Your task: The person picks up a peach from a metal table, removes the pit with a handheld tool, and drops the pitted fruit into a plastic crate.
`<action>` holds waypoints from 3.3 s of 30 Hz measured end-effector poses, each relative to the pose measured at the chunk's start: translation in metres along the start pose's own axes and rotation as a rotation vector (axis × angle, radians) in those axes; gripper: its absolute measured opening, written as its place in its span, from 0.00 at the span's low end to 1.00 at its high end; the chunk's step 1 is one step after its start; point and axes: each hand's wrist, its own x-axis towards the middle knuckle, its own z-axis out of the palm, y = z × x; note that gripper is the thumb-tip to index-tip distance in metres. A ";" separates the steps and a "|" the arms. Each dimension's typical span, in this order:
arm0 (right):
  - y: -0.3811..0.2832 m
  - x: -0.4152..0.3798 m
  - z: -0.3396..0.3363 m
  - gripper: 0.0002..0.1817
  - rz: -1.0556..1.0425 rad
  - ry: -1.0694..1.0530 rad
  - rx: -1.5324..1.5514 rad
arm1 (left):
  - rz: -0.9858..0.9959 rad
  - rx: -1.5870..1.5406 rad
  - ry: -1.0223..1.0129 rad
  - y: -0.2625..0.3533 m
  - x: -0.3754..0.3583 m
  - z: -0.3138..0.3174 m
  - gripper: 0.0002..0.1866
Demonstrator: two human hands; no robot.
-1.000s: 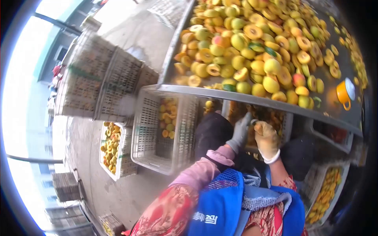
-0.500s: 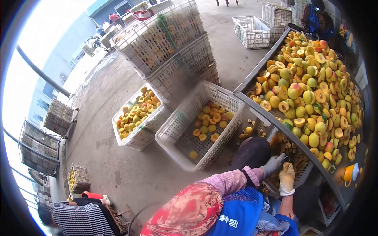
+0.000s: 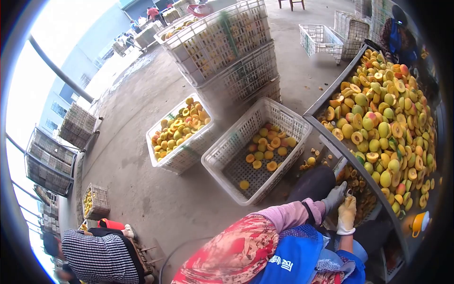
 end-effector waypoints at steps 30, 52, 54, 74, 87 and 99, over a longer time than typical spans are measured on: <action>0.044 -0.039 -0.093 0.13 -0.261 -0.292 -0.329 | -0.396 -0.816 -0.236 0.129 -0.037 -0.005 0.22; 0.049 -0.012 -0.043 0.14 -0.018 -0.143 0.055 | -0.205 -0.688 -0.146 0.119 -0.035 -0.005 0.26; 0.043 -0.009 -0.047 0.14 0.081 -0.206 0.031 | -0.229 -0.670 -0.168 0.118 -0.032 -0.006 0.27; 0.035 -0.005 -0.059 0.18 0.091 -0.389 -0.051 | -0.289 -0.353 -0.185 0.125 -0.039 -0.006 0.20; 0.035 -0.013 -0.063 0.06 0.542 -0.620 0.607 | -0.142 -0.126 -0.265 0.125 -0.037 -0.008 0.22; 0.039 -0.028 -0.070 0.12 -0.172 -0.327 -0.260 | -0.172 -0.340 -0.422 0.136 -0.047 -0.004 0.24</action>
